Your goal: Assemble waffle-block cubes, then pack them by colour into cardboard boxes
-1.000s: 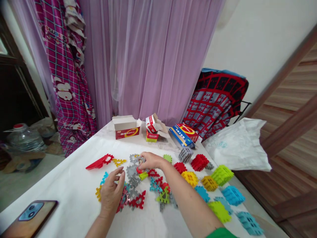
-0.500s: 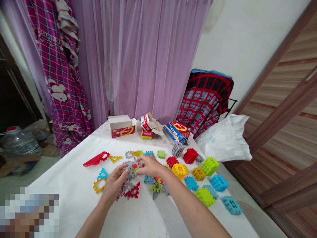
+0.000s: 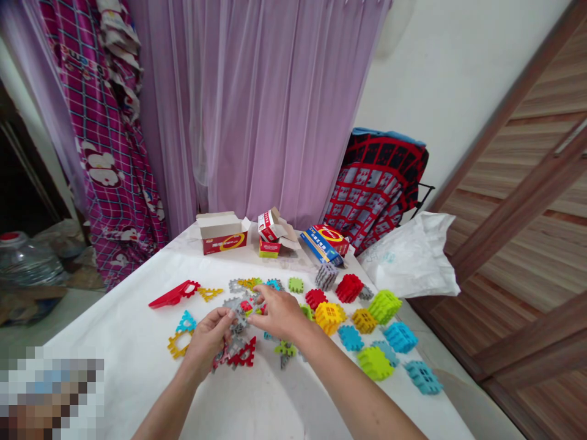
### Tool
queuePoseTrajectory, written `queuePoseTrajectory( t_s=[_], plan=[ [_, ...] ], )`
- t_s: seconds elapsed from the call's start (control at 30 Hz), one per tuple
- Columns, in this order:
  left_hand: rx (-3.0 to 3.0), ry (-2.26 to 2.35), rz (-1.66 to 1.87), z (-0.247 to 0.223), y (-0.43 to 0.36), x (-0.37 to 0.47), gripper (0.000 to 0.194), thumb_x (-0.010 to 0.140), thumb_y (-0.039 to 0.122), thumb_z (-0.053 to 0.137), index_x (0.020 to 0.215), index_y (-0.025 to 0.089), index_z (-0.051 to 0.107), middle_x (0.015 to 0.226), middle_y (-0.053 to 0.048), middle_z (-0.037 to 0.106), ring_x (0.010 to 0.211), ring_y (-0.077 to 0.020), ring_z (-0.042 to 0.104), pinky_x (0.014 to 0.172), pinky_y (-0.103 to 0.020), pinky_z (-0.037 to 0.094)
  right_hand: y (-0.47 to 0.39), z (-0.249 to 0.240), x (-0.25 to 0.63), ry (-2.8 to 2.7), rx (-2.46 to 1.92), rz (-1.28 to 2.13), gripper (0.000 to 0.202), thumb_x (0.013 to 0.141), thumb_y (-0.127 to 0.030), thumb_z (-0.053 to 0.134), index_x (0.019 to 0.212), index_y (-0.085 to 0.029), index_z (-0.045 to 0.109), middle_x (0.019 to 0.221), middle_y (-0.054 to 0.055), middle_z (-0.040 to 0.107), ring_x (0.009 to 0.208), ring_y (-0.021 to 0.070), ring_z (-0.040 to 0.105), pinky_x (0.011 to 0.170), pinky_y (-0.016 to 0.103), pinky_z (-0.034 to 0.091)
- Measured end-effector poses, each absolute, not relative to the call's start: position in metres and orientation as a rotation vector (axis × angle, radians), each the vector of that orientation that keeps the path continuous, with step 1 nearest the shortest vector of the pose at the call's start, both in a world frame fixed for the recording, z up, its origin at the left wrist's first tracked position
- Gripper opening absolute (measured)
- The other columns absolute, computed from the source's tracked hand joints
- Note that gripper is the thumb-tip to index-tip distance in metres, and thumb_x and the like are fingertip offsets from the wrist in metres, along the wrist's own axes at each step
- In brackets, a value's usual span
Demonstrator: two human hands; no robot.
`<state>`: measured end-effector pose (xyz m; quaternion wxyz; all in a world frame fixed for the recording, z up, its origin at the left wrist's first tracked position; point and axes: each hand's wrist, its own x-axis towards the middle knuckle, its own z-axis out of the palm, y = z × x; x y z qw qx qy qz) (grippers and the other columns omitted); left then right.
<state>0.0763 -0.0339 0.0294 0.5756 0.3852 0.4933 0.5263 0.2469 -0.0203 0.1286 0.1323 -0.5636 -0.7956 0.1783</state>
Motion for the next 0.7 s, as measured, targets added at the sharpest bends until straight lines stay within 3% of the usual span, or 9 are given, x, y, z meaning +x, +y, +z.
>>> queuePoseTrajectory(
  t_s=[0.2, 0.53, 0.7],
  plan=[
    [0.909, 1.140, 1.238, 0.029, -0.033, 0.081, 0.054, 0.058, 0.069, 0.070, 0.075, 0.020, 0.056, 0.048, 0.007, 0.055, 0.033, -0.0050, 0.038, 0.034, -0.017, 0.018, -0.035, 0.128, 0.230, -2.434, -1.712, 0.102, 0.048, 0.079, -0.046, 0.068, 0.118, -0.020, 0.061, 0.114, 0.010, 0.066, 0.102, 0.0268, 0.063, 0.080, 0.034, 0.046],
    [0.931, 1.118, 1.218, 0.041, -0.038, 0.075, 0.055, 0.060, 0.072, 0.067, 0.076, 0.021, 0.053, 0.040, 0.008, 0.051, 0.031, -0.0035, 0.029, 0.037, -0.017, 0.015, -0.038, 0.139, 0.233, -2.554, -1.712, 0.071, 0.038, 0.083, -0.051, 0.065, 0.107, -0.021, 0.065, 0.103, 0.008, 0.068, 0.098, 0.0258, 0.063, 0.080, 0.033, 0.046],
    [0.944, 1.112, 1.210, 0.043, -0.038, 0.074, 0.055, 0.058, 0.072, 0.068, 0.071, 0.022, 0.051, 0.037, 0.010, 0.046, 0.031, -0.0039, 0.029, 0.037, -0.018, 0.018, -0.033, 0.144, 0.245, -2.714, -1.392, -0.023, 0.061, 0.078, -0.035, 0.075, 0.133, -0.025, 0.052, 0.127, 0.010, 0.058, 0.112, 0.0264, 0.055, 0.089, 0.037, 0.044]
  ],
)
